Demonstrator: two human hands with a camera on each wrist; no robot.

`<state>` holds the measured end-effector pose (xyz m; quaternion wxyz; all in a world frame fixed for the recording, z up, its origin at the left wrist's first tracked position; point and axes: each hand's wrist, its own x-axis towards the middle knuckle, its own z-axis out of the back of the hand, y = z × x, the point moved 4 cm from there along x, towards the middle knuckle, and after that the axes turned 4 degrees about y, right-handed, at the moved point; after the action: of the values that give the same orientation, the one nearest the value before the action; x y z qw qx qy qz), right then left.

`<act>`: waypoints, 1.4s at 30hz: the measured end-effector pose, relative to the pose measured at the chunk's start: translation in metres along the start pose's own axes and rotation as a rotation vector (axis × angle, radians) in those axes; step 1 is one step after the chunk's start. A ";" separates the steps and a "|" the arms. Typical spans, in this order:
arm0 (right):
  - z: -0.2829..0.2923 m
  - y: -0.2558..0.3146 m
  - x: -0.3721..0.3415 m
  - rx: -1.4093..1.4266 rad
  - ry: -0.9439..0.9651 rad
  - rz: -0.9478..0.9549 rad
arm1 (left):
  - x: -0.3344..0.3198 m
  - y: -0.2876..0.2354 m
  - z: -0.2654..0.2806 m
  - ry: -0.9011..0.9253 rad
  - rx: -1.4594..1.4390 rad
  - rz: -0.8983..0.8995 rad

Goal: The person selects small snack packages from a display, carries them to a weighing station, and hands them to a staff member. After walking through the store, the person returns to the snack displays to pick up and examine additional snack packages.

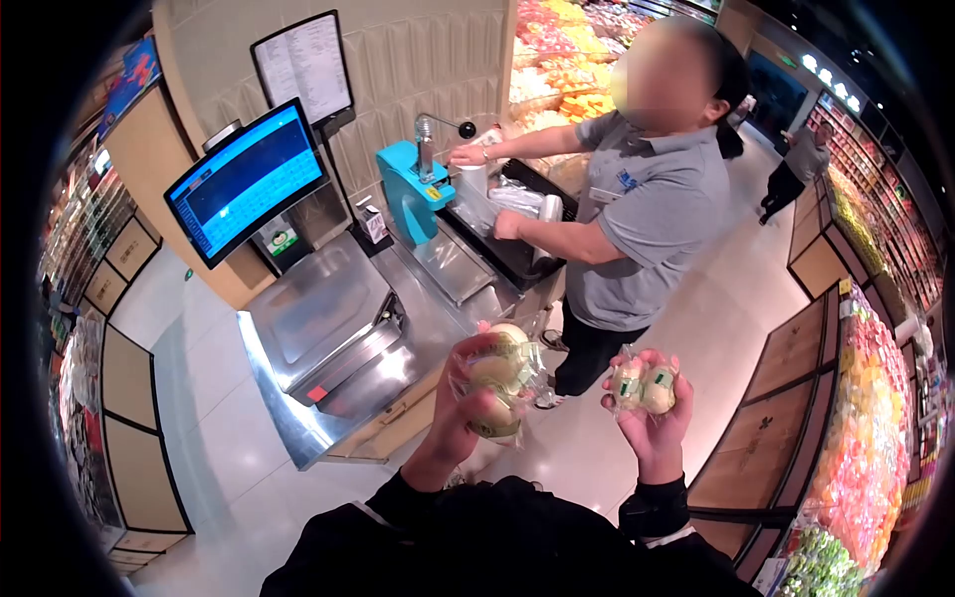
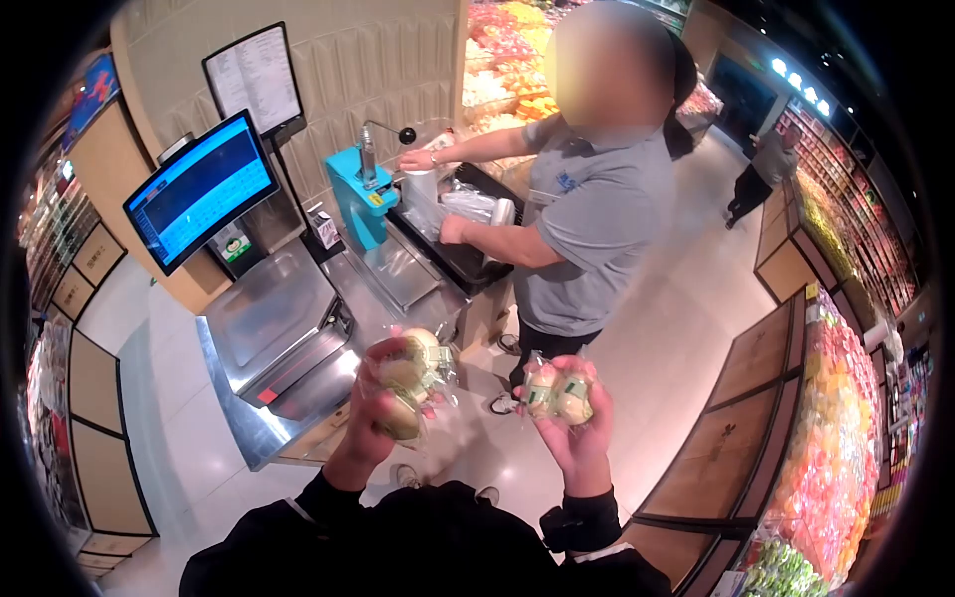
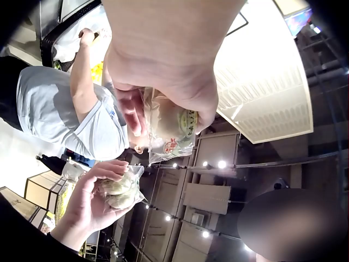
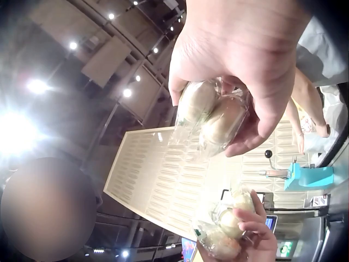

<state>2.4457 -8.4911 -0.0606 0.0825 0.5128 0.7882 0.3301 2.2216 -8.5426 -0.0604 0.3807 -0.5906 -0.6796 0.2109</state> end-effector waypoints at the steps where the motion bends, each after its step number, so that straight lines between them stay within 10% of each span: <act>1: 0.000 -0.001 0.001 0.017 -0.009 0.008 | 0.001 -0.001 0.001 -0.002 0.039 -0.043; 42: -0.019 -0.035 -0.002 0.047 -0.023 -0.055 | -0.023 -0.007 0.001 -0.021 -0.081 0.085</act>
<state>2.4110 -8.5097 -0.0680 0.0882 0.4963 0.8087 0.3031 2.2165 -8.5661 -0.0616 0.3401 -0.6317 -0.6657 0.2053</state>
